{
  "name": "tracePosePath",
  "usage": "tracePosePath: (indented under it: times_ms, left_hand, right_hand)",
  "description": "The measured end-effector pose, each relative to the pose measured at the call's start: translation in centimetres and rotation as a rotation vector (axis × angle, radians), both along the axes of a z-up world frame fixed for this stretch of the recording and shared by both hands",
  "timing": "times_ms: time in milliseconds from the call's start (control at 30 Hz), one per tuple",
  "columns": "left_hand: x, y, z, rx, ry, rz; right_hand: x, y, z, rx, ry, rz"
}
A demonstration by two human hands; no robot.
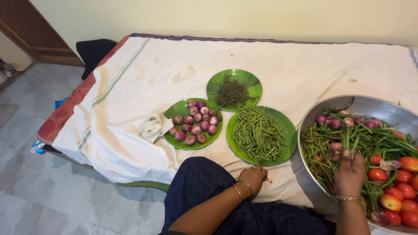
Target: The person sits on a cloth on the floor and sorts vegetables from a large metal bowl into separate green plates. They pick green beans, small onions, and dried herbs from the mixed bowl and place them onto designated plates.
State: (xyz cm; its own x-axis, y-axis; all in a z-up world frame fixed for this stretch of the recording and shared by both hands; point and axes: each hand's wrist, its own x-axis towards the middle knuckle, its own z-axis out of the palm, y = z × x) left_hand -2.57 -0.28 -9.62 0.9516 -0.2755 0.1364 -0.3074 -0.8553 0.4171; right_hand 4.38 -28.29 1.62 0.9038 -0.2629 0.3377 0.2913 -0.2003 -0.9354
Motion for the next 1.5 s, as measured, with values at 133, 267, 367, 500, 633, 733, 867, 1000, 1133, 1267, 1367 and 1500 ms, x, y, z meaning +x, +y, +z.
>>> tracePosePath:
  times_ms: [133, 267, 367, 500, 633, 733, 867, 1000, 1133, 1267, 1367, 1500]
  left_hand:
    - [-0.8, 0.7, 0.8, -0.158, 0.002, -0.036]
    - [-1.9, 1.2, 3.4, -0.282, 0.077, -0.125]
    - [0.4, 2.6, 6.7, -0.428, 0.149, 0.119]
    - [10.5, 7.9, 14.7, -0.428, -0.243, 0.505]
    - [13.4, 9.3, 17.8, -0.079, -0.49, 0.515]
    - [10.3, 7.7, 14.8, -0.206, -0.413, 0.24]
    - [5.6, 4.0, 8.7, -0.571, -0.143, -0.002]
    - [4.5, 0.2, 1.8, -1.301, 0.391, -0.313]
    - [3.3, -1.8, -1.2, -1.466, 0.592, -0.285]
    - [2.5, -1.8, 0.2, -1.568, 0.512, -0.267]
    - [2.7, -1.7, 0.0, -1.668, 0.514, -0.205]
    - [2.9, -1.3, 1.1, -1.861, 0.527, -0.052]
  right_hand:
    - [-0.4, 0.4, 0.4, 0.135, -0.019, 0.095]
    - [-0.6, 0.4, 0.4, 0.196, 0.026, 0.136]
    - [-0.3, 0.2, -0.3, 0.204, 0.08, 0.135]
    - [-0.3, -0.5, -1.5, 0.152, 0.061, 0.153]
    - [-0.3, -0.3, -1.5, -0.146, 0.152, 0.01]
    - [-1.3, 1.0, -1.1, -0.32, 0.121, 0.012]
    - [-3.0, 4.7, -1.5, -0.485, 0.134, 0.147]
    - [-4.1, 7.8, -3.4, -0.443, 0.334, 0.279]
    - [-4.7, 9.4, -5.2, -0.577, 0.172, 0.333]
    - [-5.9, 11.3, -5.7, -0.658, 0.307, 0.393]
    - [-5.7, 11.6, -7.0, -0.519, 0.345, 0.457]
    - [-5.0, 11.8, -8.9, 0.072, 0.591, 0.535]
